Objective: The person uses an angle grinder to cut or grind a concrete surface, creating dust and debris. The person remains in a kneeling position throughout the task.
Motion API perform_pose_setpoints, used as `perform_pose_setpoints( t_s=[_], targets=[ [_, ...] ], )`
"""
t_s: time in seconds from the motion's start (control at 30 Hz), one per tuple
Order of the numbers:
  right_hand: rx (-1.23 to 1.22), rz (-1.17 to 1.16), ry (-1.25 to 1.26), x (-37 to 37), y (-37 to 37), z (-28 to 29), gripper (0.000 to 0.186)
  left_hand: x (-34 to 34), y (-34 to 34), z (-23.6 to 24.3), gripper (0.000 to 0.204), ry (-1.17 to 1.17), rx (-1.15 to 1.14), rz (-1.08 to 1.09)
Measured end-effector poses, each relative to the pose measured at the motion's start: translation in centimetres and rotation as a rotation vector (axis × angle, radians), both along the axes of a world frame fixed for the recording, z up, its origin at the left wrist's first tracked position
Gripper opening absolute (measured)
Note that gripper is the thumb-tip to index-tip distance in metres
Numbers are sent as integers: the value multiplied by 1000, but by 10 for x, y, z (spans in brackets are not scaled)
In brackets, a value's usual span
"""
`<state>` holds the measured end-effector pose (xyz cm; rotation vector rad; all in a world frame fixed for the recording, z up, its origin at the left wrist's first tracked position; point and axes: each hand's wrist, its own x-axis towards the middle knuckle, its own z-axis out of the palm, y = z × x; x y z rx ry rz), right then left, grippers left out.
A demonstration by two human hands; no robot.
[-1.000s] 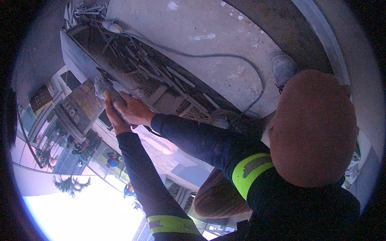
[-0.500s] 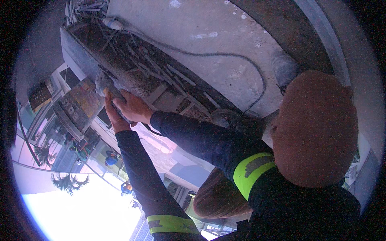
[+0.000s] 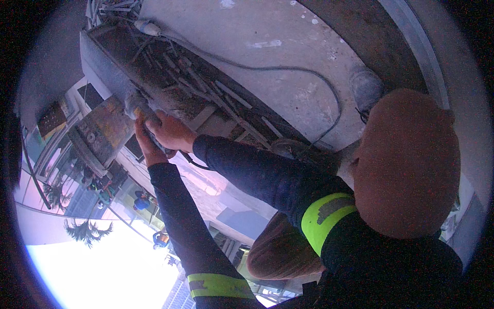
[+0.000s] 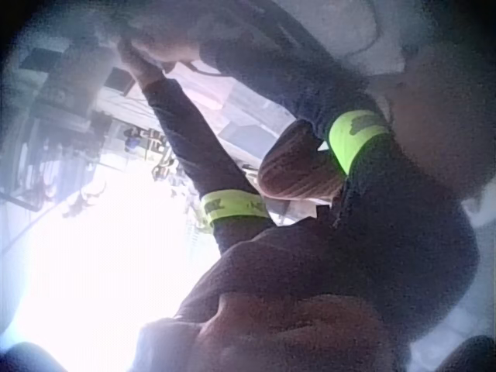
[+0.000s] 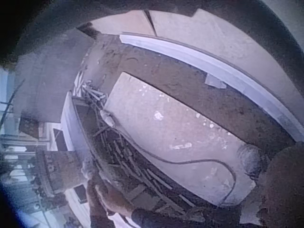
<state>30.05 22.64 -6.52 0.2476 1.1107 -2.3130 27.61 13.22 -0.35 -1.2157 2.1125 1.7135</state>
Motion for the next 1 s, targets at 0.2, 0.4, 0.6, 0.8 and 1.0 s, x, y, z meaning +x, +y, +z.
perform_pose_setpoints(
  t_s=[0.2,0.4,0.6,0.8,1.0],
  targets=[
    [-149,109,-112,1,32,18,56,7,8,1,52,71,45,41],
    [-119,30,-67,9,17,6,62,9,20,5,51,27,50,49],
    [-159,68,-70,13,19,12,67,15,14,9,50,29,13,22],
    [-143,76,-48,20,19,8,70,20,17,7,50,29,15,56],
    [-51,20,39,27,11,3,68,23,6,4,51,22,87,26]
  ],
)
